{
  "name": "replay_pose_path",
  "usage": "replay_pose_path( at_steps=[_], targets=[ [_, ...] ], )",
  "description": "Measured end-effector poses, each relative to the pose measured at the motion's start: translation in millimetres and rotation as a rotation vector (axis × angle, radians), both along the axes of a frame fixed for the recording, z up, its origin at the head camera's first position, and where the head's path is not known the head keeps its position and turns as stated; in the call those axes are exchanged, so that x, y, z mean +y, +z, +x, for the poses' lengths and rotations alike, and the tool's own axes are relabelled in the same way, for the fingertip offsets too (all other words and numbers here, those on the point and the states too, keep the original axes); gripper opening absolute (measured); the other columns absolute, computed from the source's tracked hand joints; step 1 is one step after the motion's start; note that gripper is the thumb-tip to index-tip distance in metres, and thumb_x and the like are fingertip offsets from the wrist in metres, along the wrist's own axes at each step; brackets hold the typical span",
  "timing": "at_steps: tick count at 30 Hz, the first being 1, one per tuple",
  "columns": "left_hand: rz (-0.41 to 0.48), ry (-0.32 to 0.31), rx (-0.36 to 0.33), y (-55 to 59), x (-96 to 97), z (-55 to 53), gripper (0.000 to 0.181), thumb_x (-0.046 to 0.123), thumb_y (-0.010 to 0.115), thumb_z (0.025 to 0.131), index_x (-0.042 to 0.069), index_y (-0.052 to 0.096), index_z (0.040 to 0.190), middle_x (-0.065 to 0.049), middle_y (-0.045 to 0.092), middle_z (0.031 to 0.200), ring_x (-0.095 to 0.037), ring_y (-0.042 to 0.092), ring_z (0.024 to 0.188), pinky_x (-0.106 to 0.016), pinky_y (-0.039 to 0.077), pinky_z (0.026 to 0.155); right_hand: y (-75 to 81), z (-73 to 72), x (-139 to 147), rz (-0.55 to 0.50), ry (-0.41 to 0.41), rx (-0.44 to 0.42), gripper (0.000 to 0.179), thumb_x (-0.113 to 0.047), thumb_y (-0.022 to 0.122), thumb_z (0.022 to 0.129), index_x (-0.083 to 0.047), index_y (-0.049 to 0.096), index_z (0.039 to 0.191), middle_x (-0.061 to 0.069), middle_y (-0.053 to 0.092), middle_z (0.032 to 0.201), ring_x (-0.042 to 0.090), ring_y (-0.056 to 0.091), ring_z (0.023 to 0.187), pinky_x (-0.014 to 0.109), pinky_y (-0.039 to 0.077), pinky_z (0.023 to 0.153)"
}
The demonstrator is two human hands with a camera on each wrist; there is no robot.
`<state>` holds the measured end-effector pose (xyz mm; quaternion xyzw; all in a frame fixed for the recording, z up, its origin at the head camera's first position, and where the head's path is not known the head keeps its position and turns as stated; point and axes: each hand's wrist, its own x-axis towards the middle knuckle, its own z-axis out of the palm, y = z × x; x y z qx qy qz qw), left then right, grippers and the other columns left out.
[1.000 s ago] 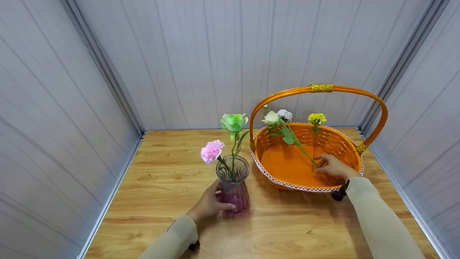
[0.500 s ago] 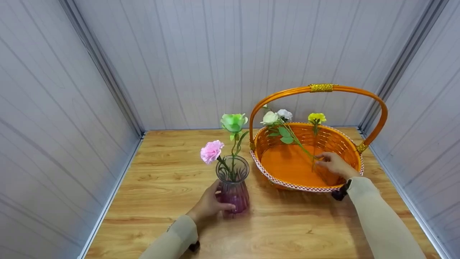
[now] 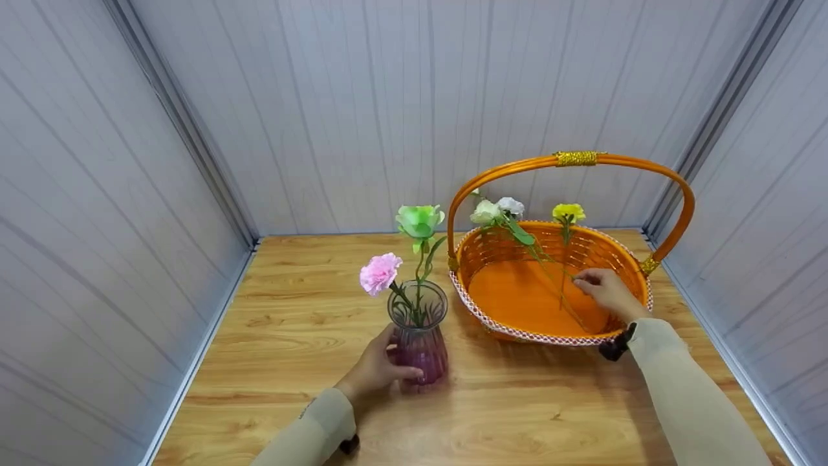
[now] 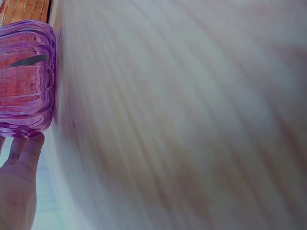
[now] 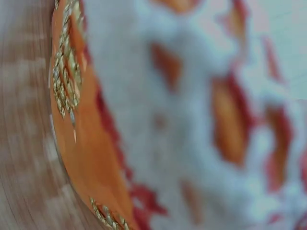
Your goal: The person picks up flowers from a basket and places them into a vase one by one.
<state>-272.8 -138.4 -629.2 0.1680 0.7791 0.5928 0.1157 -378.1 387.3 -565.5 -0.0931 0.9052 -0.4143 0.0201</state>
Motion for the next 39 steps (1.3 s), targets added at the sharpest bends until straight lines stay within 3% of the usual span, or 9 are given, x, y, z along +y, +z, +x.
replay_pose_path(
  at_steps=[4, 9, 18, 26, 32, 39],
  targets=[
    [-0.002, 0.003, 0.003, -0.7, 0.3, 0.0, 0.098, 0.022, 0.097, 0.08, 0.015, 0.042, 0.161, -0.02, 0.059, 0.147, -0.041, 0.065, 0.136, -0.052, 0.058, 0.114, 5.1, 3.4, -1.5, -0.001, -0.039, 0.006, 0.031, -0.014, 0.058, 0.113, 0.012, 0.067, 0.128, 0.013, 0.068, 0.099, 0.021, 0.061, 0.089, 0.023, 0.05, 0.072],
    [-0.035, 0.007, 0.012, -1.5, 0.0, -0.3, 0.096, 0.025, 0.097, 0.082, 0.015, 0.043, 0.16, -0.018, 0.059, 0.147, -0.039, 0.062, 0.139, -0.054, 0.055, 0.118, 9.8, 9.0, -4.3, 0.0, -0.073, 0.02, 0.033, -0.017, 0.058, 0.114, 0.011, 0.068, 0.129, 0.002, 0.069, 0.096, 0.016, 0.061, 0.09, 0.023, 0.051, 0.073],
    [-0.069, 0.017, 0.032, -2.5, -0.5, -1.0, 0.095, 0.028, 0.097, 0.081, 0.015, 0.043, 0.159, -0.017, 0.059, 0.147, -0.04, 0.059, 0.141, -0.056, 0.053, 0.119, 13.7, 13.6, -9.9, -0.018, -0.082, 0.018, 0.035, -0.018, 0.059, 0.113, 0.012, 0.068, 0.13, 0.009, 0.071, 0.094, 0.023, 0.064, 0.088, 0.023, 0.05, 0.069],
    [-0.046, 0.009, 0.021, -1.6, -0.7, -0.5, 0.096, 0.026, 0.097, 0.081, 0.016, 0.043, 0.159, -0.018, 0.059, 0.147, -0.039, 0.062, 0.139, -0.054, 0.055, 0.117, 19.9, 18.2, -10.3, -0.047, -0.111, 0.017, 0.038, -0.021, 0.058, 0.114, 0.011, 0.067, 0.132, 0.001, 0.07, 0.094, 0.016, 0.061, 0.089, 0.022, 0.051, 0.073],
    [-0.058, 0.009, 0.056, 0.3, -1.0, -1.0, 0.097, 0.026, 0.097, 0.082, 0.015, 0.041, 0.161, -0.016, 0.058, 0.148, -0.038, 0.058, 0.142, -0.055, 0.053, 0.119, 26.8, 19.7, -10.9, -0.065, -0.134, 0.031, 0.04, -0.024, 0.058, 0.114, 0.01, 0.068, 0.133, -0.002, 0.069, 0.093, 0.019, 0.061, 0.09, 0.023, 0.051, 0.074],
    [-0.046, 0.008, 0.039, -1.5, -1.4, -2.0, 0.095, 0.026, 0.097, 0.082, 0.015, 0.044, 0.16, -0.017, 0.059, 0.147, -0.038, 0.058, 0.141, -0.055, 0.053, 0.119, 29.2, 21.2, -11.4, -0.07, -0.144, 0.033, 0.04, -0.024, 0.06, 0.114, 0.01, 0.068, 0.133, -0.004, 0.069, 0.091, 0.017, 0.061, 0.088, 0.022, 0.05, 0.072]
  ],
)
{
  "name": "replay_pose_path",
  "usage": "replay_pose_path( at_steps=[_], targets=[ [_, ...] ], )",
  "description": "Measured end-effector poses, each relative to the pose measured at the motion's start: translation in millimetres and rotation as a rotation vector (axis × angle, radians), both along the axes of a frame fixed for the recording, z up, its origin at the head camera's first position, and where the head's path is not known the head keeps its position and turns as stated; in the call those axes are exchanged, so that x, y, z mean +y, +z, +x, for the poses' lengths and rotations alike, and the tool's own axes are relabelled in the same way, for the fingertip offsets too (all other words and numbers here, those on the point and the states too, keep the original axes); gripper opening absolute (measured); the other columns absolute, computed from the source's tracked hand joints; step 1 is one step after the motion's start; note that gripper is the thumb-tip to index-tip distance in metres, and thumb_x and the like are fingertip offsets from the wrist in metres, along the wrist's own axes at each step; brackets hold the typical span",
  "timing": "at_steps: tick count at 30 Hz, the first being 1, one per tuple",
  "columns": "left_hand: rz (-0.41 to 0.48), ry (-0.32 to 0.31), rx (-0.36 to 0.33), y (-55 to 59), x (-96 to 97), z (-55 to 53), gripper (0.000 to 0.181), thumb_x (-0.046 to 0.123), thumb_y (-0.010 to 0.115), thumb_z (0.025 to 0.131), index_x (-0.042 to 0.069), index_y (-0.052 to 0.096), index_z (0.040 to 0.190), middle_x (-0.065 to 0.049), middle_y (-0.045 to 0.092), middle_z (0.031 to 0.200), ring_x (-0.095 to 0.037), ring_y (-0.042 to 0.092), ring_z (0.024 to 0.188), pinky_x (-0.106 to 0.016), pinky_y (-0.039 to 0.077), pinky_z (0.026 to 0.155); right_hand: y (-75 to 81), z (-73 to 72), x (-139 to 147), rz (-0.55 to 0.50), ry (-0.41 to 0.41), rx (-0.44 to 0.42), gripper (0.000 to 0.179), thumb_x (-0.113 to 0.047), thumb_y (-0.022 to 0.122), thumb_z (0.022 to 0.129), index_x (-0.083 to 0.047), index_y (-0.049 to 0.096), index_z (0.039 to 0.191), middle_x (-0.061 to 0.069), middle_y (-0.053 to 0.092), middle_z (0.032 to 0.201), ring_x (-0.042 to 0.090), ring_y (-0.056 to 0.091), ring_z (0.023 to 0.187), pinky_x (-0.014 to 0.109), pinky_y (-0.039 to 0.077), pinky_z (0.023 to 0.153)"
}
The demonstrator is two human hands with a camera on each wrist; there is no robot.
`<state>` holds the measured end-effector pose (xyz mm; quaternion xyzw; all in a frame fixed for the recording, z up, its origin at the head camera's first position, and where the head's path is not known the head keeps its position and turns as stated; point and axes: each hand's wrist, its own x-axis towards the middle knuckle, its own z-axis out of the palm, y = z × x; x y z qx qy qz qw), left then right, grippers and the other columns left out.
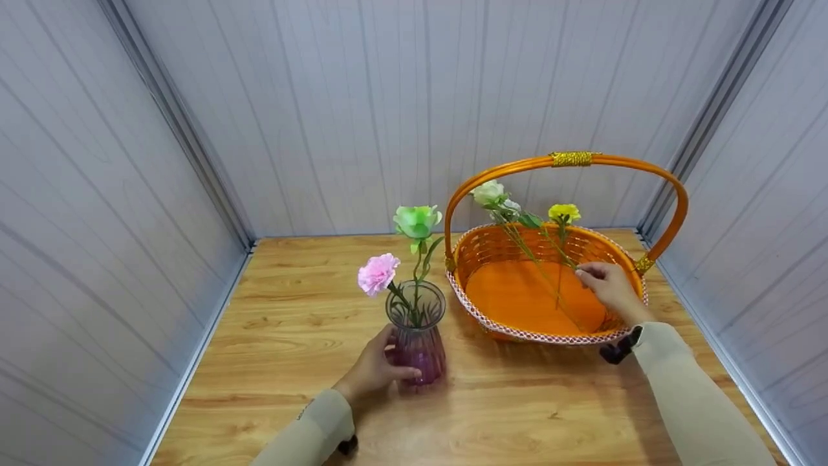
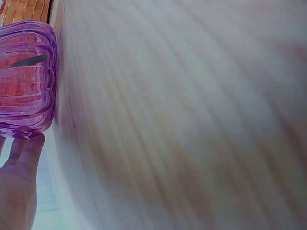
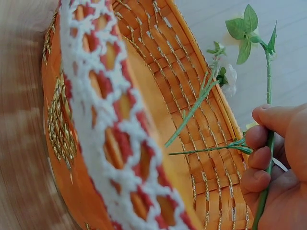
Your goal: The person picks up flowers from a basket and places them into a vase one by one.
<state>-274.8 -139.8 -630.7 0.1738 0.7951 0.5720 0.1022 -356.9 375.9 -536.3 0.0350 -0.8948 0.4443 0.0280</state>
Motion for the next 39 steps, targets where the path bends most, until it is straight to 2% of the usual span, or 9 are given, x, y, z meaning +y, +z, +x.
replay_pose_path(
  at_steps=[4, 11, 14, 22, 27, 33, 39],
  targets=[
    [0.005, -0.001, -0.008, -0.1, 0.5, 0.0, 0.092, 0.026, 0.097, 0.082, 0.016, 0.045, 0.158, -0.017, 0.059, 0.145, -0.038, 0.06, 0.14, -0.053, 0.055, 0.118, 1.0, 0.8, -1.4, -0.016, -0.005, 0.015, 0.038, -0.022, 0.061, 0.113, 0.01, 0.068, 0.132, -0.006, 0.069, 0.09, 0.017, 0.062, 0.088, 0.021, 0.05, 0.071],
    [0.013, 0.002, -0.03, -0.9, 1.0, -0.9, 0.092, 0.026, 0.096, 0.083, 0.016, 0.045, 0.158, -0.019, 0.059, 0.147, -0.041, 0.063, 0.138, -0.054, 0.056, 0.116, 5.3, 1.4, -5.8, -0.065, -0.006, 0.029, 0.037, -0.018, 0.059, 0.113, 0.013, 0.067, 0.132, -0.011, 0.068, 0.089, 0.005, 0.062, 0.085, 0.017, 0.053, 0.073],
    [0.007, 0.005, -0.025, -1.3, 0.7, -0.4, 0.093, 0.026, 0.096, 0.082, 0.015, 0.044, 0.158, -0.019, 0.058, 0.147, -0.042, 0.061, 0.14, -0.055, 0.055, 0.118, 7.4, 1.3, -8.8, -0.104, -0.007, 0.021, 0.036, -0.014, 0.057, 0.113, 0.015, 0.065, 0.133, -0.014, 0.066, 0.087, 0.002, 0.063, 0.084, 0.016, 0.053, 0.074],
    [0.004, -0.009, 0.013, -1.1, 1.6, 0.2, 0.089, 0.025, 0.097, 0.082, 0.012, 0.046, 0.154, -0.021, 0.059, 0.144, -0.044, 0.061, 0.139, -0.056, 0.055, 0.116, 16.0, 2.0, -19.6, -0.269, -0.014, -0.056, 0.036, -0.006, 0.051, 0.113, 0.019, 0.059, 0.137, -0.015, 0.065, 0.08, 0.002, 0.055, 0.071, 0.02, 0.049, 0.063],
    [0.013, -0.007, -0.009, -0.9, 1.3, 0.4, 0.09, 0.025, 0.097, 0.082, 0.014, 0.046, 0.155, -0.021, 0.058, 0.145, -0.043, 0.061, 0.139, -0.056, 0.055, 0.117, 20.9, 3.9, -24.4, -0.331, -0.01, -0.096, 0.03, -0.007, 0.051, 0.113, 0.012, 0.065, 0.133, -0.01, 0.063, 0.081, 0.007, 0.053, 0.07, 0.021, 0.049, 0.063],
    [0.007, -0.003, -0.019, -0.8, 0.7, 0.2, 0.093, 0.025, 0.097, 0.082, 0.015, 0.044, 0.158, -0.02, 0.058, 0.146, -0.042, 0.06, 0.14, -0.056, 0.054, 0.118, 21.3, 3.9, -27.0, -0.374, -0.002, -0.078, 0.033, -0.01, 0.053, 0.113, 0.012, 0.064, 0.135, -0.014, 0.068, 0.088, 0.009, 0.055, 0.076, 0.02, 0.051, 0.068],
    [0.01, -0.003, -0.009, -1.4, 0.5, -0.6, 0.091, 0.024, 0.097, 0.081, 0.014, 0.045, 0.156, -0.019, 0.058, 0.147, -0.042, 0.059, 0.141, -0.056, 0.053, 0.118, 26.4, 6.7, -31.2, -0.439, 0.008, -0.055, 0.02, -0.008, 0.058, 0.111, -0.01, 0.078, 0.114, -0.018, 0.073, 0.09, 0.008, 0.056, 0.076, 0.019, 0.052, 0.068]
  ],
)
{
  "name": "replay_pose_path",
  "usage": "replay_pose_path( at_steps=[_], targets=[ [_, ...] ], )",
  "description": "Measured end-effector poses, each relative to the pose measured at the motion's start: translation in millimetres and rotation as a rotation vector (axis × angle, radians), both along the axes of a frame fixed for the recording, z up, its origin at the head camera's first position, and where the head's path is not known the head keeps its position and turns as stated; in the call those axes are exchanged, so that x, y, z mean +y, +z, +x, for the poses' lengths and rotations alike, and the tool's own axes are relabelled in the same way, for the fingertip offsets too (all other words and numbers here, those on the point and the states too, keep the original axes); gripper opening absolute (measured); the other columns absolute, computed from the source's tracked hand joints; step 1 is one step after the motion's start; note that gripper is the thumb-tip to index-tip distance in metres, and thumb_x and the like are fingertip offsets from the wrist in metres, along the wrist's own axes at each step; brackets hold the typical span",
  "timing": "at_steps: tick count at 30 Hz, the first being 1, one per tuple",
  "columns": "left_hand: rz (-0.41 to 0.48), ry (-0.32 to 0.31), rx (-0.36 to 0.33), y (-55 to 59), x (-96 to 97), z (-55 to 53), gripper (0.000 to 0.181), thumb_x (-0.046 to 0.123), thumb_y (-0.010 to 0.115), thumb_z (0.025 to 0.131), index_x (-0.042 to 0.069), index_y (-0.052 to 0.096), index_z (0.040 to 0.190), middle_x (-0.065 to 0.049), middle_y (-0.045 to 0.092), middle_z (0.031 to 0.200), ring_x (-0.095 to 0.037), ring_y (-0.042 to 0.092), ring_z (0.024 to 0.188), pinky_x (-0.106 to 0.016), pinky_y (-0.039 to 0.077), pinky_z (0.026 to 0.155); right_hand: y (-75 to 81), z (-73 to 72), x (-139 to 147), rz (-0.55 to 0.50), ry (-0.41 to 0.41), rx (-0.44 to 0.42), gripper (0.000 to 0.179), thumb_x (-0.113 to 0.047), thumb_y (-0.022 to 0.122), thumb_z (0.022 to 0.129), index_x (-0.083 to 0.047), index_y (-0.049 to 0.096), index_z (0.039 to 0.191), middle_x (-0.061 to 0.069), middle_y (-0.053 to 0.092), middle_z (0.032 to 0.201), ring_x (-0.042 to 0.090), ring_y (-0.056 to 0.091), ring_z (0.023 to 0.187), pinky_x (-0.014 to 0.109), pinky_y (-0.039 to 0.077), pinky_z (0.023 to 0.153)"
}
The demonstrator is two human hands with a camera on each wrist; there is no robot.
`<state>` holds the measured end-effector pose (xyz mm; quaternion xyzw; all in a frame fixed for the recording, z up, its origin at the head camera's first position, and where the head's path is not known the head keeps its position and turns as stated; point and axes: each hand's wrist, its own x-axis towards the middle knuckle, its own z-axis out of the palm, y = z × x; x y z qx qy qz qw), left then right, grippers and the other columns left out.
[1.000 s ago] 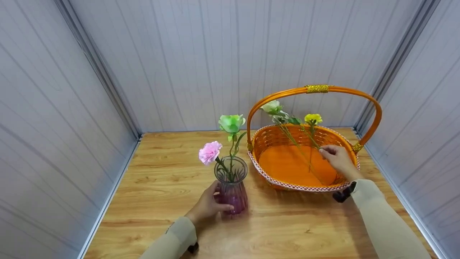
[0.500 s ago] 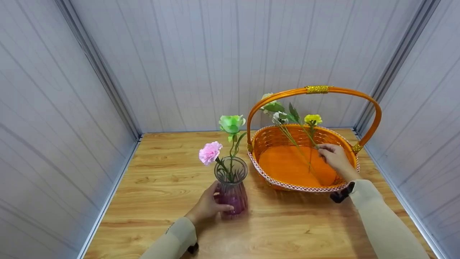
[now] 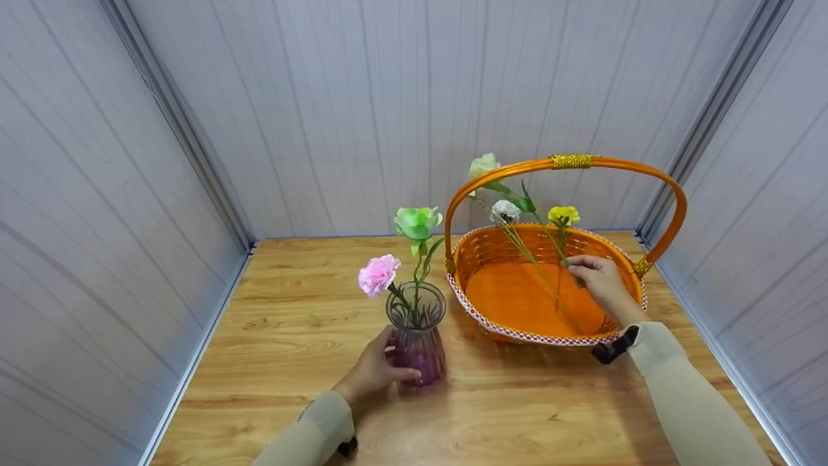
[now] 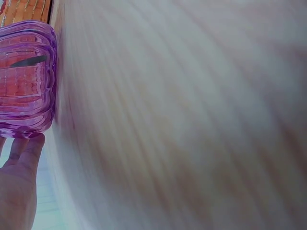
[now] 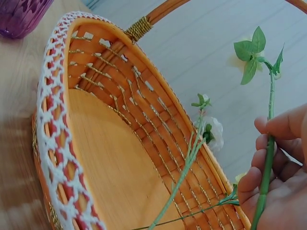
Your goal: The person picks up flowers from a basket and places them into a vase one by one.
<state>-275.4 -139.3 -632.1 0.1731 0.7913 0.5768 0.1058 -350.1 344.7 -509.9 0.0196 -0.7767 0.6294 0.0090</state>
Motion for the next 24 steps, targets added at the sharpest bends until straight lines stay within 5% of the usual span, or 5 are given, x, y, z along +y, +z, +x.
replay_pose_path(
  at_steps=[7, 15, 24],
  targets=[
    [-0.015, -0.002, 0.02, 0.9, 0.6, -0.1, 0.089, 0.025, 0.097, 0.082, 0.015, 0.046, 0.155, -0.019, 0.059, 0.146, -0.04, 0.06, 0.14, -0.055, 0.054, 0.118, 3.7, 4.0, -7.4, -0.106, 0.006, 0.002, 0.03, -0.004, 0.06, 0.109, -0.024, 0.08, 0.099, -0.017, 0.073, 0.091, 0.006, 0.056, 0.074, 0.019, 0.052, 0.067],
    [-0.027, -0.007, 0.032, 3.6, 0.5, 1.6, 0.09, 0.026, 0.096, 0.083, 0.015, 0.045, 0.157, -0.016, 0.059, 0.148, -0.038, 0.058, 0.143, -0.056, 0.052, 0.12, 6.6, 7.2, -15.0, -0.296, 0.04, 0.009, 0.025, 0.003, 0.059, 0.107, -0.013, 0.078, 0.102, -0.005, 0.073, 0.086, 0.009, 0.066, 0.076, 0.022, 0.059, 0.07],
    [-0.021, 0.006, 0.024, 3.0, 0.2, 1.2, 0.089, 0.023, 0.096, 0.083, 0.015, 0.046, 0.156, -0.017, 0.059, 0.146, -0.038, 0.059, 0.141, -0.055, 0.052, 0.12, 6.2, 8.6, -20.9, -0.358, 0.171, -0.03, 0.021, 0.006, 0.06, 0.107, -0.011, 0.071, 0.101, 0.001, 0.079, 0.086, 0.015, 0.077, 0.079, 0.03, 0.068, 0.077]
  ],
)
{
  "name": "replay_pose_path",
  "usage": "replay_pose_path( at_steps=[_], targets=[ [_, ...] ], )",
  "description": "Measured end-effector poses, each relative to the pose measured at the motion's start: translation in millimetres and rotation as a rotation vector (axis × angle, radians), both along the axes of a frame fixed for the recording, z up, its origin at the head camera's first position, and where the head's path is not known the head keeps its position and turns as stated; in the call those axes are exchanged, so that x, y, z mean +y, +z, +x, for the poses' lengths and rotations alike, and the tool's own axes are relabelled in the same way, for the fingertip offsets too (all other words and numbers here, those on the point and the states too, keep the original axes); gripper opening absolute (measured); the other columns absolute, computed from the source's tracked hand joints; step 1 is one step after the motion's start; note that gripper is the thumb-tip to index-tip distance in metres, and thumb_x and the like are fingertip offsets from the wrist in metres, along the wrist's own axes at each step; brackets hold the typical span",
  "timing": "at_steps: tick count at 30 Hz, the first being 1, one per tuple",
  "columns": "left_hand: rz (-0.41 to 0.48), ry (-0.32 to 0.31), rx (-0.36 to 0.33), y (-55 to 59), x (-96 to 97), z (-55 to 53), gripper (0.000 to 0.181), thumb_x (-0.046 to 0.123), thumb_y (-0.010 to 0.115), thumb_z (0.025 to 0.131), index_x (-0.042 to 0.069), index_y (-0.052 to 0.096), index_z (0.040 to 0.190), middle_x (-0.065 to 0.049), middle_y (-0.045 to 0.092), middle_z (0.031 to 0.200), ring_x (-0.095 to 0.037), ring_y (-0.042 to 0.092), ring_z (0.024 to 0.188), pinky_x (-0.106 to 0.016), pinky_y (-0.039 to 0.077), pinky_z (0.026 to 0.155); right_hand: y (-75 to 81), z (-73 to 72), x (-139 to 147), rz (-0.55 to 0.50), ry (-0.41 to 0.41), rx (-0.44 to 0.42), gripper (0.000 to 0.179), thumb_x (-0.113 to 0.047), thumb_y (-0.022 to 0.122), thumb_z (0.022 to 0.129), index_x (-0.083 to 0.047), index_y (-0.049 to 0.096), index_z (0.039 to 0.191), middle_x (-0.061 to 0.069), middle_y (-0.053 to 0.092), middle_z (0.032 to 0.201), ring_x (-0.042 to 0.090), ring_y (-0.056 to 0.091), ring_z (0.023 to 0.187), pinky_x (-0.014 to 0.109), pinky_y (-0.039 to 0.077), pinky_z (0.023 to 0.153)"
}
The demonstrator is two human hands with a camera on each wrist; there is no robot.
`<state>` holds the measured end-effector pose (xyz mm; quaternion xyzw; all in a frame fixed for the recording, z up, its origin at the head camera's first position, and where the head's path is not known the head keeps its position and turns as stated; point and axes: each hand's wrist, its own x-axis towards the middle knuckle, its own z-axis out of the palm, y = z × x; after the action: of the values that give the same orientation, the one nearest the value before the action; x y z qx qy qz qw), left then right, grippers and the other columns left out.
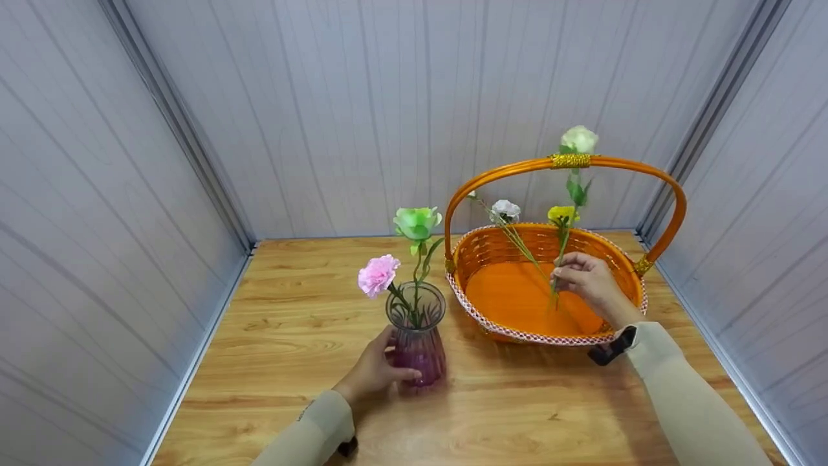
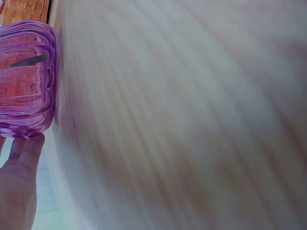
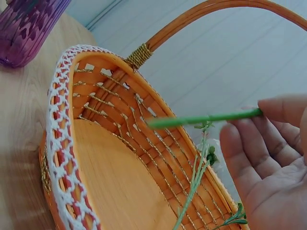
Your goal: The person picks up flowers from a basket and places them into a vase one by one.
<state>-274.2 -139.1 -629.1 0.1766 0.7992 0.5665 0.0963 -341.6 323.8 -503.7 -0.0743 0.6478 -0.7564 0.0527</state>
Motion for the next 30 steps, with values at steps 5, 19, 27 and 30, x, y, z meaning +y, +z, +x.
replay_pose_path(
  at_steps=[5, 19, 27, 30],
  targets=[
    [0.002, -0.001, 0.003, -0.2, 0.5, 0.1, 0.089, 0.024, 0.096, 0.082, 0.014, 0.046, 0.156, -0.017, 0.06, 0.146, -0.039, 0.059, 0.141, -0.055, 0.053, 0.119, -2.1, 1.5, -5.0, 0.007, 0.059, -0.03, 0.011, 0.004, 0.062, 0.106, -0.006, 0.065, 0.103, 0.003, 0.082, 0.09, 0.016, 0.079, 0.081, 0.033, 0.07, 0.08],
    [0.046, -0.022, -0.029, -3.3, 0.7, -0.8, 0.091, 0.02, 0.097, 0.082, 0.016, 0.045, 0.157, -0.02, 0.058, 0.145, -0.042, 0.062, 0.138, -0.054, 0.056, 0.116, -14.3, 14.3, -34.8, -0.115, 0.112, -0.091, 0.01, 0.002, 0.063, 0.107, -0.008, 0.064, 0.105, 0.012, 0.084, 0.098, 0.022, 0.083, 0.09, 0.038, 0.07, 0.087],
    [0.026, -0.007, -0.021, -3.0, 0.8, -0.5, 0.088, 0.021, 0.096, 0.082, 0.015, 0.047, 0.154, -0.02, 0.059, 0.144, -0.042, 0.062, 0.138, -0.055, 0.055, 0.117, -12.0, 21.8, -48.5, -0.131, 0.129, -0.054, 0.007, 0.002, 0.063, 0.107, -0.004, 0.063, 0.103, 0.01, 0.084, 0.097, 0.023, 0.083, 0.089, 0.041, 0.07, 0.088],
    [0.032, -0.004, -0.028, -1.8, 0.7, -0.1, 0.087, 0.02, 0.096, 0.082, 0.015, 0.047, 0.154, -0.02, 0.059, 0.145, -0.042, 0.062, 0.138, -0.055, 0.055, 0.117, -10.5, 24.0, -52.4, -0.12, 0.126, -0.034, 0.008, 0.002, 0.063, 0.107, -0.005, 0.062, 0.104, 0.009, 0.084, 0.098, 0.023, 0.083, 0.09, 0.041, 0.07, 0.089]
  ],
)
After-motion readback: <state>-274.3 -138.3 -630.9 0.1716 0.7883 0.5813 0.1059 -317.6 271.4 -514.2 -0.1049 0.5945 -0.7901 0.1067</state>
